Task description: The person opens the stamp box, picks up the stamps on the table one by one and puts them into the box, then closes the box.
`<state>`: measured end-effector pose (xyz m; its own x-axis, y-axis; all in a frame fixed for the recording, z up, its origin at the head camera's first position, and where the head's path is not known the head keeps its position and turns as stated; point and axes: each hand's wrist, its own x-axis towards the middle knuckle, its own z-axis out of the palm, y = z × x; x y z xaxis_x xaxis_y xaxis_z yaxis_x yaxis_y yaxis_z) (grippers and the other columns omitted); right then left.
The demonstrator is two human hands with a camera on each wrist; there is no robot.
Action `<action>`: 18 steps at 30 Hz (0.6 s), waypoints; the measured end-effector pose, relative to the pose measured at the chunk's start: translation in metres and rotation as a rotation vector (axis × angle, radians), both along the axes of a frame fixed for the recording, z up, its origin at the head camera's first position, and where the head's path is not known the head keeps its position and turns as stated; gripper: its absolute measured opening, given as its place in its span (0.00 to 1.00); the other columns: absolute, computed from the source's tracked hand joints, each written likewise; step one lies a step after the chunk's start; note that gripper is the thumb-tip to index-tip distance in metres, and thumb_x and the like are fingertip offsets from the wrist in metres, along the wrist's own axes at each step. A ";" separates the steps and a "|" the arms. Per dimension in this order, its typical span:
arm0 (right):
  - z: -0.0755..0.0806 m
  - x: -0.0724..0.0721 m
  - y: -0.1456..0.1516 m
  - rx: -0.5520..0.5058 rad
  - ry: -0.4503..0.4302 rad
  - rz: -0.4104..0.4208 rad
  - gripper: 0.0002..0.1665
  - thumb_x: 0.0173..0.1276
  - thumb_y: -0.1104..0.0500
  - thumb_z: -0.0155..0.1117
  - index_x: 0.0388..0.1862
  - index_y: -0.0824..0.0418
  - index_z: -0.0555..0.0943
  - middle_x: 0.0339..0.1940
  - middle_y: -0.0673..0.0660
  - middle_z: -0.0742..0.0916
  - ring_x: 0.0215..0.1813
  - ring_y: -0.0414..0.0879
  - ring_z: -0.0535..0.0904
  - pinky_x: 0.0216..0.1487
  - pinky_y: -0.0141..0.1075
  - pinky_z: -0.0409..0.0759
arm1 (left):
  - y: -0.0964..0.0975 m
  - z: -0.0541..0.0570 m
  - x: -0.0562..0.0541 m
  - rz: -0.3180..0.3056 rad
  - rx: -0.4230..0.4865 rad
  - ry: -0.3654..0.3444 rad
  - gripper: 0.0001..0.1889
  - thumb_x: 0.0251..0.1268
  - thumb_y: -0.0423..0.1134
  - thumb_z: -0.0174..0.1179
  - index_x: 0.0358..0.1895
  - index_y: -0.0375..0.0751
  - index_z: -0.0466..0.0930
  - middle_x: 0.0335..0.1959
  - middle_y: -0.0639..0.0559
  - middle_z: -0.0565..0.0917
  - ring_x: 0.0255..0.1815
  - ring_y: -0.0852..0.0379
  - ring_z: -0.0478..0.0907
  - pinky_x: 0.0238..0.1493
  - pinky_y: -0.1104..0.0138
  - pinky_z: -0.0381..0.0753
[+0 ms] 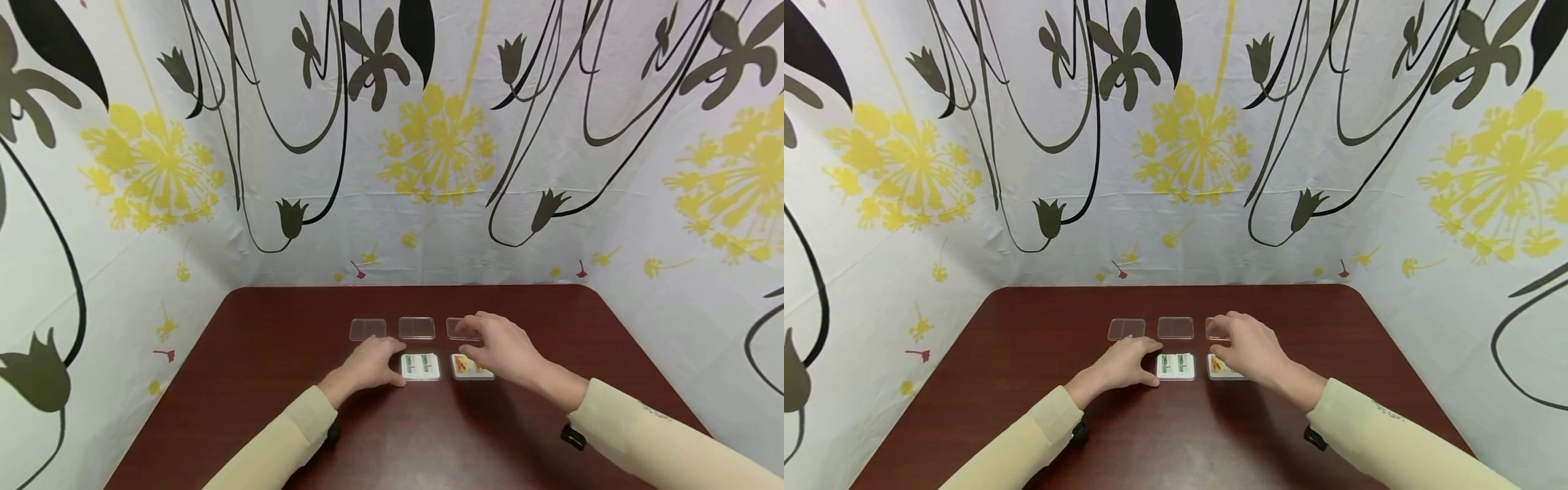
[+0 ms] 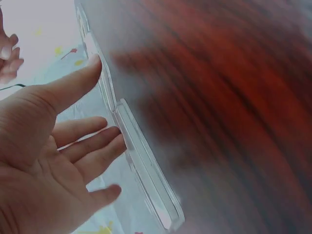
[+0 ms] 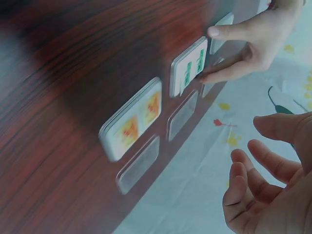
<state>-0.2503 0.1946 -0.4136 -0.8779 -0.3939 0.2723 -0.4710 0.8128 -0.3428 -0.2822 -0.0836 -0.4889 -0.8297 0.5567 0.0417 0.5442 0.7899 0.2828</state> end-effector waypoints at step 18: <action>-0.017 0.037 0.115 0.054 -0.184 -0.100 0.12 0.62 0.55 0.75 0.44 0.46 0.84 0.31 0.39 0.83 0.34 0.33 0.78 0.34 0.37 0.76 | -0.043 0.007 0.010 0.041 -0.001 -0.037 0.37 0.54 0.56 0.75 0.68 0.46 0.77 0.65 0.48 0.78 0.66 0.48 0.73 0.62 0.52 0.74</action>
<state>-0.2134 0.3098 -0.4307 -0.9463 -0.3118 0.0849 -0.3205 0.8720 -0.3699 -0.2719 -0.1269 -0.4817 -0.8526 0.5225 0.0104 0.5009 0.8113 0.3015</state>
